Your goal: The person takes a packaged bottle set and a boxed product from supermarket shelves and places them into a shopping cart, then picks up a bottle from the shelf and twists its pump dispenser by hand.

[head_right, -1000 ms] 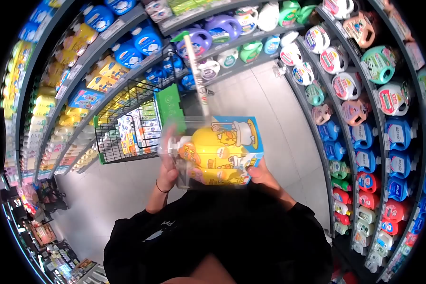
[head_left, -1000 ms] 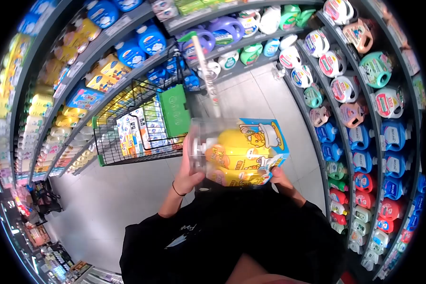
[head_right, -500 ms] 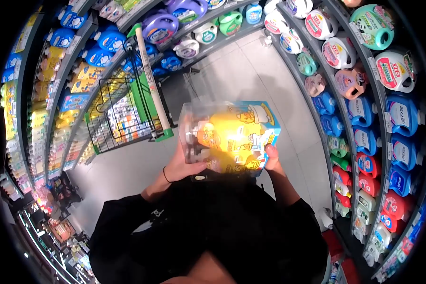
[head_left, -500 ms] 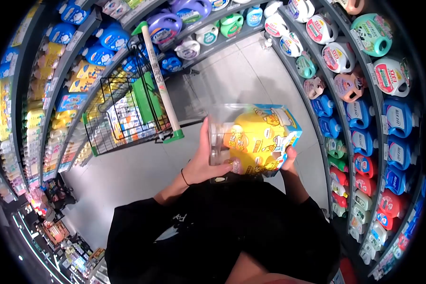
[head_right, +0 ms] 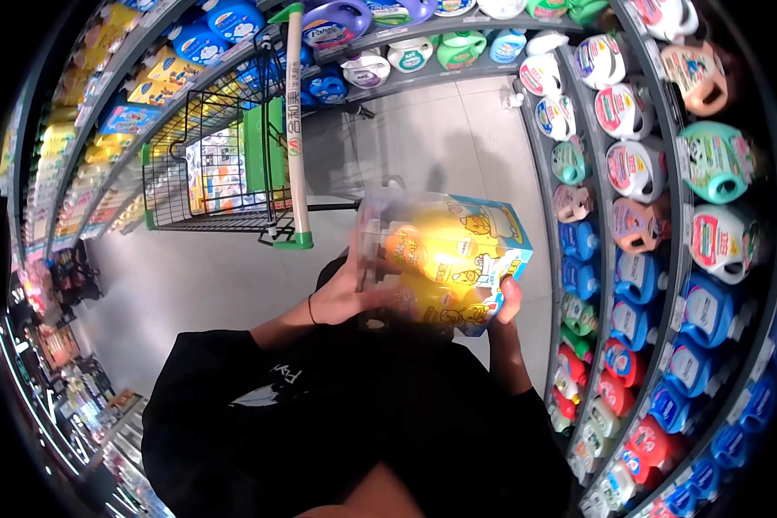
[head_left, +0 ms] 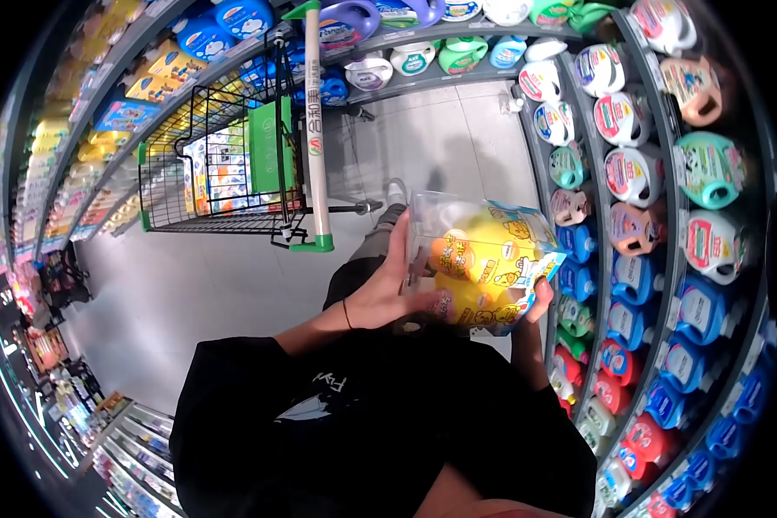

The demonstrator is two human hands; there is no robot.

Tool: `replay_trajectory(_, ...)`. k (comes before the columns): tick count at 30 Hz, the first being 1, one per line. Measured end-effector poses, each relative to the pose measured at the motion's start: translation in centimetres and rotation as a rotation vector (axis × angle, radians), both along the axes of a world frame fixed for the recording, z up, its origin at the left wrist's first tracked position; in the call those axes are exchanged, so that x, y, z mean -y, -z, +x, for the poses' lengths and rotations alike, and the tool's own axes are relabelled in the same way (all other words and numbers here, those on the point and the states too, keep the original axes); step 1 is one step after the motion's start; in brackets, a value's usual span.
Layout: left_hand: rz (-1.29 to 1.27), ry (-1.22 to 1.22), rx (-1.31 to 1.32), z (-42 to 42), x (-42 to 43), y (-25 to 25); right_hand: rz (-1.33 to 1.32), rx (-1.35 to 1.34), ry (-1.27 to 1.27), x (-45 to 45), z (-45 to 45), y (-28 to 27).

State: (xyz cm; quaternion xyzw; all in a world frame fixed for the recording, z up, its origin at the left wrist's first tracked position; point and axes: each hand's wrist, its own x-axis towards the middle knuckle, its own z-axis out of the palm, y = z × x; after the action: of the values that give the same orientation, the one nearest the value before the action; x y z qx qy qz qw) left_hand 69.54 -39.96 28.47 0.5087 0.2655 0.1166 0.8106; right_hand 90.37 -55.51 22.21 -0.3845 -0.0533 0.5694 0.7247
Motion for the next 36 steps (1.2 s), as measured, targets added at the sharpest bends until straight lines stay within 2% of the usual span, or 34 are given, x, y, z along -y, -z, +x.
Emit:
replay_trajectory(3, 0.043, -0.032, 0.035, -0.1, -2.6, 1.0, -0.047, 0.19, -0.064, -3.6, 0.8, -2.2)
replay_trajectory(5, -0.066, -0.104, 0.135, 0.0, -4.6, 0.7, -0.042, 0.308, -0.128, -5.9, 2.3, -2.0)
replay_trajectory(6, -0.119, -0.143, 0.187, -0.1, -5.7, 0.7, 0.031, 0.31, -0.159, -7.3, 3.2, -1.5)
replay_trajectory(9, -0.071, -0.251, 0.175, -1.5, -7.8, 1.5, 0.007, 0.263, -0.281, -11.4, 4.2, -1.8)
replay_trajectory(10, -0.065, -0.304, 0.186, -2.0, -8.9, 1.6, -0.023, 0.319, -0.278, -14.1, 3.1, -3.5)
replay_trajectory(13, -0.085, -0.463, 0.198, -3.9, -10.2, 2.1, -0.161, 0.484, -0.418, -19.2, 2.9, -3.4)
replay_trajectory(16, -0.151, -0.613, 0.219, -5.8, -10.5, 3.3, -0.106, 0.422, -0.568, -25.0, 0.2, -4.4)
replay_trajectory(19, -0.041, -0.791, 0.232, -7.2, -11.0, 1.7, -0.061, 0.41, -0.729, -28.8, -1.5, -4.5)
replay_trajectory(21, -0.071, -0.924, 0.268, -7.4, -11.1, 1.1, -0.038, 0.481, -0.801, -30.9, -2.8, -5.2)
replay_trajectory(25, -0.013, -1.117, 0.244, -6.7, -11.8, 0.4, 0.081, 0.178, -0.977, -35.1, -3.0, -3.4)
replay_trajectory(27, 0.029, -1.178, 0.195, -5.8, -12.9, 0.0, 0.059, 0.202, -0.938, -36.4, -3.9, -5.2)
replay_trajectory(28, 0.013, -1.171, 0.226, -5.3, -13.6, -0.5, 0.047, 0.216, -0.912, -37.2, -4.1, -6.3)
replay_trajectory(30, -0.026, -1.151, 0.291, -4.0, -15.4, -1.9, 0.088, 0.267, -0.94, -38.3, -0.2, -3.6)
replay_trajectory(32, 0.024, -1.119, 0.273, -1.8, -17.8, -2.2, 0.186, 0.25, -0.972, -39.9, 2.2, -3.0)
replay_trajectory(33, 0.05, -1.114, 0.262, -0.6, -18.8, -2.4, 0.153, 0.256, -0.947, -40.5, 3.5, -2.8)
replay_trajectory(36, 0.099, -0.987, 0.091, 2.1, -21.5, -2.0, 0.045, 0.265, -0.893, -42.5, 7.7, -2.2)
